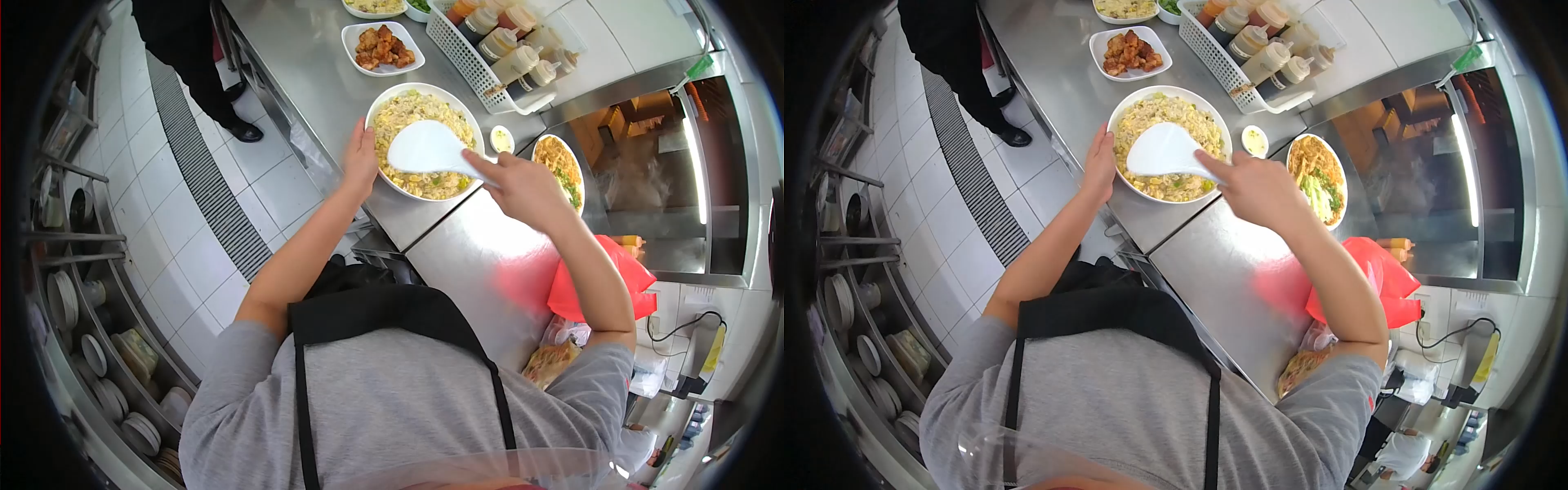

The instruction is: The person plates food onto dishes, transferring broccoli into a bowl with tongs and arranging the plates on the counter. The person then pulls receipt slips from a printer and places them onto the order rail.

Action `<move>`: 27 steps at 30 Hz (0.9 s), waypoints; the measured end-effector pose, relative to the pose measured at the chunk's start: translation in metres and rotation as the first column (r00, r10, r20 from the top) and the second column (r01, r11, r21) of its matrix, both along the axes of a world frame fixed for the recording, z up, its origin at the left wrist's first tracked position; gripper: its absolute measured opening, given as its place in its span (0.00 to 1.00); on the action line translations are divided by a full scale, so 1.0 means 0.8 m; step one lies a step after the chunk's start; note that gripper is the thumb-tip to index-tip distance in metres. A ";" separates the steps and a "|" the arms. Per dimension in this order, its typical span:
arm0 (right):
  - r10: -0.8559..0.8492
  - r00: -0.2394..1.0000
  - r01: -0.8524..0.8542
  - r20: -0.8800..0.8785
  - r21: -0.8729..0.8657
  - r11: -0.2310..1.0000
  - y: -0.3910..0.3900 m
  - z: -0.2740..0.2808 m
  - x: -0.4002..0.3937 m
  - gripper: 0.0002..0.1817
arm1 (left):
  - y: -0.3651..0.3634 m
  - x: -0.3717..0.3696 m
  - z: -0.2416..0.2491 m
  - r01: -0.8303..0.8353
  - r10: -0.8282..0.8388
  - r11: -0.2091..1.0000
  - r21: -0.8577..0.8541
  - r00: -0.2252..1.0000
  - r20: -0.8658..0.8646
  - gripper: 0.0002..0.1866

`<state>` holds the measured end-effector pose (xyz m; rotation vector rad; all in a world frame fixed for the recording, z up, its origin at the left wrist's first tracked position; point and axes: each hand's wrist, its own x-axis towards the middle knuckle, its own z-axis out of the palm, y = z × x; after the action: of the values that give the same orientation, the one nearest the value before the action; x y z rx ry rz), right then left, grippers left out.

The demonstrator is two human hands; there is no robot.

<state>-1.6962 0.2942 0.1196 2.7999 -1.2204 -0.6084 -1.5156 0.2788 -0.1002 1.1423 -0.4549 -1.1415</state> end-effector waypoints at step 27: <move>-0.825 0.447 0.625 0.345 0.540 0.564 -0.003 -0.087 -0.088 0.29 | -0.031 0.007 0.013 0.150 -0.149 0.989 0.004 0.984 -0.096 0.21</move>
<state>-1.7664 0.2915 0.0499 2.6096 -2.8132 0.1245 -1.5101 0.2538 -0.0898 1.0723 -0.4667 -1.3254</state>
